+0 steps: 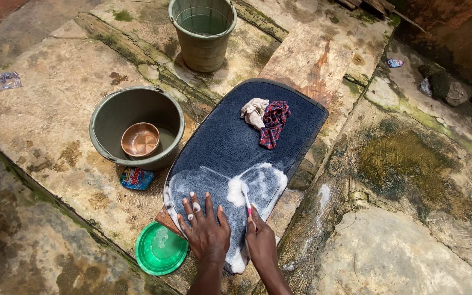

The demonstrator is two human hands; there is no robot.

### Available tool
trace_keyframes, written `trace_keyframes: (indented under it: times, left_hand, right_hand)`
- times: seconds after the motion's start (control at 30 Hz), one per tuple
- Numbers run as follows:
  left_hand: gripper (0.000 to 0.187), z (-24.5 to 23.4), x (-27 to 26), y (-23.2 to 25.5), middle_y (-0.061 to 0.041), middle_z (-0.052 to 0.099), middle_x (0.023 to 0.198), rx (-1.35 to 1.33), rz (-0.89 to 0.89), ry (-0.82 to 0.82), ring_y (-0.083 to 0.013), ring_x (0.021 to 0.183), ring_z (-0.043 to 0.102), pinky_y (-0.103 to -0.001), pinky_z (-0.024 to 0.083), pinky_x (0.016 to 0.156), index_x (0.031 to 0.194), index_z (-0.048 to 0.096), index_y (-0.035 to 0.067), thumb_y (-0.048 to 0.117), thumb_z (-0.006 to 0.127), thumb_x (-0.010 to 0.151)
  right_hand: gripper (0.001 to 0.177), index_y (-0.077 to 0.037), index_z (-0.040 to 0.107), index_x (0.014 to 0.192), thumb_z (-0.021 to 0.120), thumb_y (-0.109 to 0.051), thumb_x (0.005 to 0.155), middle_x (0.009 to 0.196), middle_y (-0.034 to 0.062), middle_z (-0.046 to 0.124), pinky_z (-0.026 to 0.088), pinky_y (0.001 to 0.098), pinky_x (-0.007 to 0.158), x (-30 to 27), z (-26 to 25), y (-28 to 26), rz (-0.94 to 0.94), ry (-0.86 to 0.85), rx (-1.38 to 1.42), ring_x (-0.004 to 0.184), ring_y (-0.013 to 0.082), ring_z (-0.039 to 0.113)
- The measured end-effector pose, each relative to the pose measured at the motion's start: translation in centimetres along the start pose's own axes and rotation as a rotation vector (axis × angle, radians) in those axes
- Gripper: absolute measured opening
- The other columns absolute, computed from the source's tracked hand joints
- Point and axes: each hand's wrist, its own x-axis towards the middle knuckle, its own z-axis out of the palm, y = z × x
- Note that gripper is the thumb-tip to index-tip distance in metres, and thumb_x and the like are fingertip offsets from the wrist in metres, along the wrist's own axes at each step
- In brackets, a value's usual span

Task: The person cleans a mat by hand, applying soap from a bowl and scrubbing the surface with a small brush.

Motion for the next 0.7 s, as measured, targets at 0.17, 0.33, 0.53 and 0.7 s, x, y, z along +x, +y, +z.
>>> trace_keyframes:
  times: [0.17, 0.33, 0.53, 0.7]
  left_hand:
    - [0.063, 0.3, -0.1, -0.3, -0.01, 0.01, 0.169, 0.007, 0.005, -0.041, -0.0288, 0.156, 0.0, -0.056, -0.003, 0.122, 0.159, 0.024, 0.028, 0.054, 0.02, 0.101]
    - [0.065, -0.3, 0.2, -0.4, -0.01, 0.005, 0.171, 0.015, -0.004, -0.13, -0.0282, 0.156, -0.003, -0.055, -0.006, 0.122, 0.16, 0.021, 0.029, 0.056, 0.019, 0.102]
    - [0.065, -1.3, 0.2, -0.2, -0.01, 0.002, 0.171, 0.062, -0.003, -0.21, -0.029, 0.156, -0.007, -0.056, -0.008, 0.121, 0.162, 0.016, 0.029, 0.055, 0.018, 0.102]
    - [0.066, -1.3, 0.3, -0.3, -0.01, 0.001, 0.171, 0.037, -0.005, -0.198, -0.0286, 0.156, -0.007, -0.055, -0.008, 0.121, 0.162, 0.016, 0.029, 0.056, 0.018, 0.102]
  right_hand:
    - [0.049, -0.019, 0.05, 0.152, 0.05, -0.028, 0.104, 0.068, 0.0072, 0.071, 0.054, 0.0294, 0.059, 0.8, 0.7, -1.4, -0.068, -0.057, 0.175, 0.052, 0.012, 0.062]
    - [0.052, -0.021, 0.053, 0.149, 0.053, -0.032, 0.099, 0.107, 0.0151, 0.071, 0.06, 0.0444, 0.082, -0.2, -0.7, -2.2, -0.029, 0.15, 0.103, 0.084, 0.0235, 0.068]
    - [0.088, 0.006, 0.033, 0.151, 0.065, -0.052, 0.093, 0.158, 0.0337, 0.033, 0.037, 0.0603, 0.108, 5.4, 2.1, 0.9, 0.214, 0.567, 0.087, 0.141, 0.0489, 0.039]
    - [0.092, 0.01, 0.027, 0.159, 0.046, -0.059, 0.101, 0.141, 0.0327, 0.062, 0.044, 0.0495, 0.116, 4.8, 3.8, 0.0, 0.388, 0.442, 0.272, 0.132, 0.0427, 0.061]
